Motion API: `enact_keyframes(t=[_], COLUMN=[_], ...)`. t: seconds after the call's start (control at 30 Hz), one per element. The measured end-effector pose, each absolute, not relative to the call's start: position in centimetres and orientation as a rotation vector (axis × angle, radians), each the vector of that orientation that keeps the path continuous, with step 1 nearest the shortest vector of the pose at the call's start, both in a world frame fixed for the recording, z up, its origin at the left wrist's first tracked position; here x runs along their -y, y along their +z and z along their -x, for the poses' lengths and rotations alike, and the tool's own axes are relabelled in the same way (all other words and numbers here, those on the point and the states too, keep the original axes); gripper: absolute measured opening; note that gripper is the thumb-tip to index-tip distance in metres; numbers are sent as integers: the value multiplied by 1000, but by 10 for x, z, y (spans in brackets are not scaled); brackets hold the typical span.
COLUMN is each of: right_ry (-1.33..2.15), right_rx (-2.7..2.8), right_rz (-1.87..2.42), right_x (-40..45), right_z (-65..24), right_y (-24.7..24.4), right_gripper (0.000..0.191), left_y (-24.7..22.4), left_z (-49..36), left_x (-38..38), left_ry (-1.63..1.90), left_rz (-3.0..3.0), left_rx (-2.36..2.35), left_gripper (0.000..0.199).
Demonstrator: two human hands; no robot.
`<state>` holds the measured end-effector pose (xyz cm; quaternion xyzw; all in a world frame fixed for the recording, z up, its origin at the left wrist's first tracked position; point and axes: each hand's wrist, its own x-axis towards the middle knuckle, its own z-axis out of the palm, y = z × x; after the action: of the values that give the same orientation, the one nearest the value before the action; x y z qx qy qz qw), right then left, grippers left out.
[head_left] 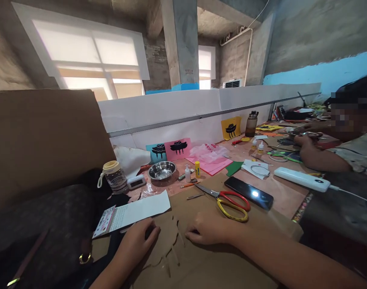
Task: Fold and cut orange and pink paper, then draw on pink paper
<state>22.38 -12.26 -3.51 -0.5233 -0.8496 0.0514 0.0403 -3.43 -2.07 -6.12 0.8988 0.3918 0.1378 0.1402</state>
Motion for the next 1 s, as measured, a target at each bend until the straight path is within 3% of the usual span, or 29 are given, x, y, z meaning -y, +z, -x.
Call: enact_keyframes(t=[1.0], right_ry=[366], right_rx=[2528], right_rz=[1696], right_x=[122], right_z=[-225], right_y=[-35], right_gripper=[31], left_y=[-59], left_z=[36], left_x=[21], left_ry=[351], left_rz=[-2547], left_rx=[-1137], left_gripper=[25])
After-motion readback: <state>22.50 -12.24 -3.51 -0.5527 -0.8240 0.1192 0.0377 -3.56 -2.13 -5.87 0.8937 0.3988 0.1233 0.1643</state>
